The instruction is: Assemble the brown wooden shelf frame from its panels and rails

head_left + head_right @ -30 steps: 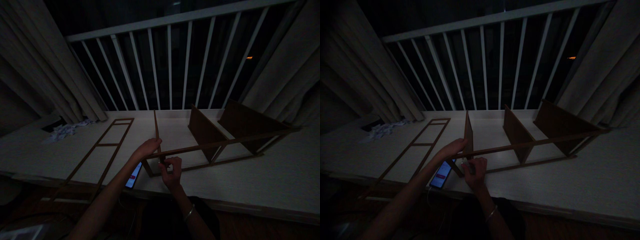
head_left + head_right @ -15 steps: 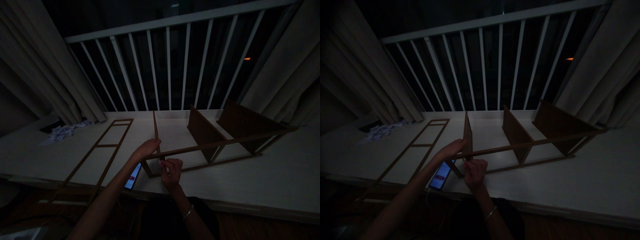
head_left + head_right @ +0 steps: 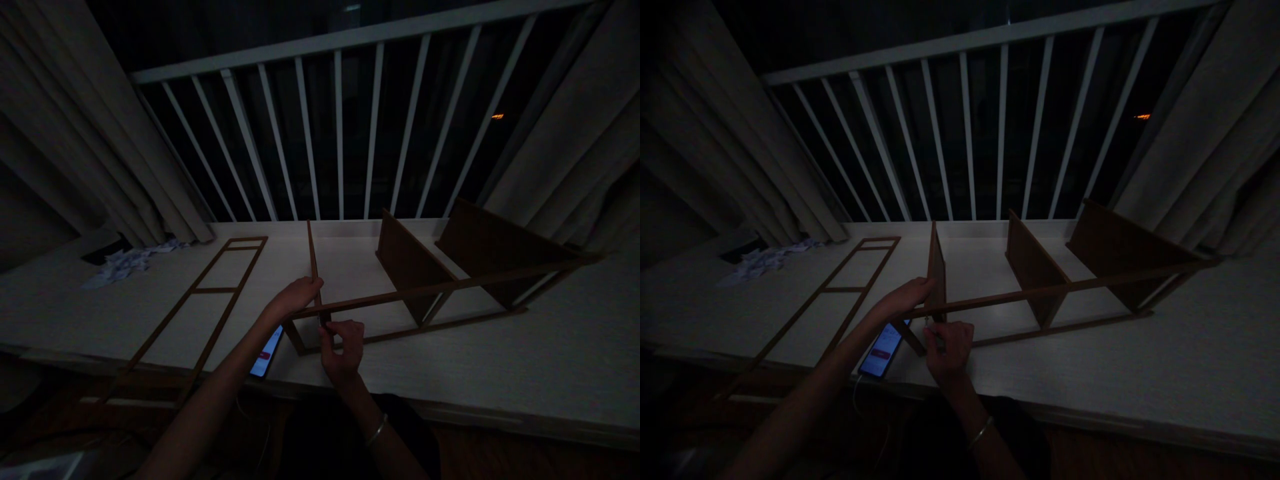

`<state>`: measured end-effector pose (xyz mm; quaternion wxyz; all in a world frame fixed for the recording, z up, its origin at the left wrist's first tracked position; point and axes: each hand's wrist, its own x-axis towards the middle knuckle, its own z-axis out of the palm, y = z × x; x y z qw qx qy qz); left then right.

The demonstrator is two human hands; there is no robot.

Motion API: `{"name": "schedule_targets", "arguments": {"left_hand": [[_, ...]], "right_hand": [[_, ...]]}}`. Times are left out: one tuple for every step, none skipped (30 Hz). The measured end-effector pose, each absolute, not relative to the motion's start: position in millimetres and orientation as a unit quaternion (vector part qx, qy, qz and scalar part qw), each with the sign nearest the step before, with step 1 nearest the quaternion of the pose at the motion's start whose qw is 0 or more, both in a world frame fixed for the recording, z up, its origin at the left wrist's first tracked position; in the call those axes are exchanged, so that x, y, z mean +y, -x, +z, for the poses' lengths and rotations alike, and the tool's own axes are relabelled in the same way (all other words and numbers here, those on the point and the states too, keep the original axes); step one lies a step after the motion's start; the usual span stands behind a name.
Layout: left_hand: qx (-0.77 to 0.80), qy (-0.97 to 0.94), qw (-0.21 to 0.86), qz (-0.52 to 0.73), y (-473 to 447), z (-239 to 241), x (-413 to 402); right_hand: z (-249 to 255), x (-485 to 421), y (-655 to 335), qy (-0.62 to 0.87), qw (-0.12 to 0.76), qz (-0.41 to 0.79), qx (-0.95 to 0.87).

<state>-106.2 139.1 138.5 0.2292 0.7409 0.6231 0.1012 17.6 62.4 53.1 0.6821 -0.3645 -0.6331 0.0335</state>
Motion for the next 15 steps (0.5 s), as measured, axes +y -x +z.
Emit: {"name": "schedule_targets", "arguments": {"left_hand": [[0.625, -0.740, 0.229, 0.100, 106.1, 138.6, 139.0], [0.629, -0.736, 0.230, 0.101, 105.8, 138.9, 138.8], [0.634, -0.730, 0.234, 0.104, 105.4, 139.4, 138.4], [0.639, -0.723, 0.238, 0.108, 104.9, 140.2, 137.8], [0.644, -0.717, 0.243, 0.113, 104.4, 141.2, 137.1], [0.646, -0.713, 0.247, 0.118, 103.9, 142.1, 136.4], [0.647, -0.711, 0.248, 0.120, 103.5, 143.0, 135.8], [0.648, -0.709, 0.250, 0.121, 103.2, 143.5, 135.4], [0.649, -0.708, 0.250, 0.121, 103.1, 143.7, 135.2], [0.650, -0.708, 0.249, 0.119, 103.2, 143.5, 135.3], [0.650, -0.709, 0.249, 0.118, 103.4, 142.9, 135.7], [0.649, -0.710, 0.248, 0.117, 103.7, 141.9, 136.2], [0.647, -0.711, 0.249, 0.117, 104.2, 140.7, 136.9], [0.644, -0.713, 0.249, 0.118, 104.6, 139.5, 137.5], [0.643, -0.715, 0.249, 0.119, 105.1, 138.3, 138.1]], "right_hand": [[53.2, 62.1, -17.1, 0.363, 0.684, 0.037, -0.632], [53.4, 61.8, -16.6, 0.359, 0.684, 0.041, -0.634], [53.7, 61.5, -16.2, 0.351, 0.683, 0.046, -0.639], [54.1, 61.3, -16.0, 0.342, 0.682, 0.051, -0.644], [54.4, 61.1, -15.8, 0.331, 0.681, 0.055, -0.651], [54.7, 61.1, -15.8, 0.319, 0.680, 0.057, -0.657], [54.7, 61.2, -15.9, 0.308, 0.679, 0.059, -0.664], [54.4, 61.3, -16.1, 0.300, 0.677, 0.060, -0.669], [53.8, 61.6, -16.4, 0.295, 0.675, 0.060, -0.674], [53.0, 61.9, -16.6, 0.291, 0.672, 0.061, -0.679], [52.0, 62.2, -16.8, 0.289, 0.668, 0.062, -0.683], [51.1, 62.6, -17.0, 0.288, 0.666, 0.064, -0.685], [50.4, 63.0, -17.1, 0.288, 0.665, 0.065, -0.686], [49.9, 63.3, -17.2, 0.289, 0.664, 0.067, -0.687], [49.8, 63.6, -17.2, 0.288, 0.662, 0.069, -0.689]]}}
